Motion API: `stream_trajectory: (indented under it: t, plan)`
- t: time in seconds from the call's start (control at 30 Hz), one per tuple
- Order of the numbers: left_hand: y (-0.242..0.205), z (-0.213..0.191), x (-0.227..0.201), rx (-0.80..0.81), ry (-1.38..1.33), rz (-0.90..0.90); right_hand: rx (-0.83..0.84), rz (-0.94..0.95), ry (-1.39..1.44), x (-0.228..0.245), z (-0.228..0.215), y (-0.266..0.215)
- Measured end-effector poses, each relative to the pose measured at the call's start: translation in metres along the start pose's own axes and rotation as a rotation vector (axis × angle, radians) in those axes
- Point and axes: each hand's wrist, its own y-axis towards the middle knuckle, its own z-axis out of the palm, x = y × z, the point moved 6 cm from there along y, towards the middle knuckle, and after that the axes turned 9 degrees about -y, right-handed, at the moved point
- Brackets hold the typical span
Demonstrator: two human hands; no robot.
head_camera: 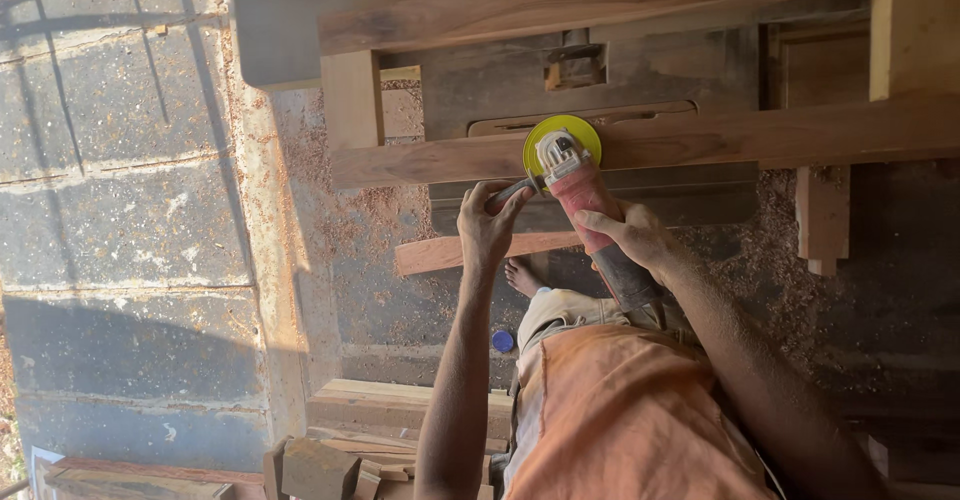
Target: The person is using a power sander to smooth the surfaces and edges of a wooden frame while holding it steady by hand on a workbench.
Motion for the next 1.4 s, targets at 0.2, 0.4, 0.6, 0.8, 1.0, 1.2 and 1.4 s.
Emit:
stream_trajectory:
  t: [0.2,0.4,0.6,0.8,1.0,1.2,1.4]
  plan:
    - [-0.019,0.057,-0.008,0.022,0.055,0.022,-0.017,0.002,0.027,-0.033,-0.051,-0.018]
    - [-0.03,0.119,-0.022,0.046,0.045,0.061,-0.046,0.014,0.097,-0.065,-0.104,-0.033]
    - [-0.038,0.172,-0.037,0.074,0.067,0.045,-0.086,-0.013,0.13,-0.083,-0.15,-0.05]
    - [-0.046,0.219,-0.047,0.107,0.073,0.102,-0.113,0.011,0.18,-0.101,-0.188,-0.064]
    - [-0.05,0.263,-0.054,0.155,0.085,0.099,-0.156,-0.007,0.21,-0.116,-0.225,-0.076]
    - [-0.052,0.304,-0.065,0.197,0.107,0.133,-0.183,0.028,0.26,-0.137,-0.256,-0.086]
    - [-0.057,0.343,-0.076,0.234,0.097,0.128,-0.226,0.074,0.298,-0.156,-0.286,-0.096]
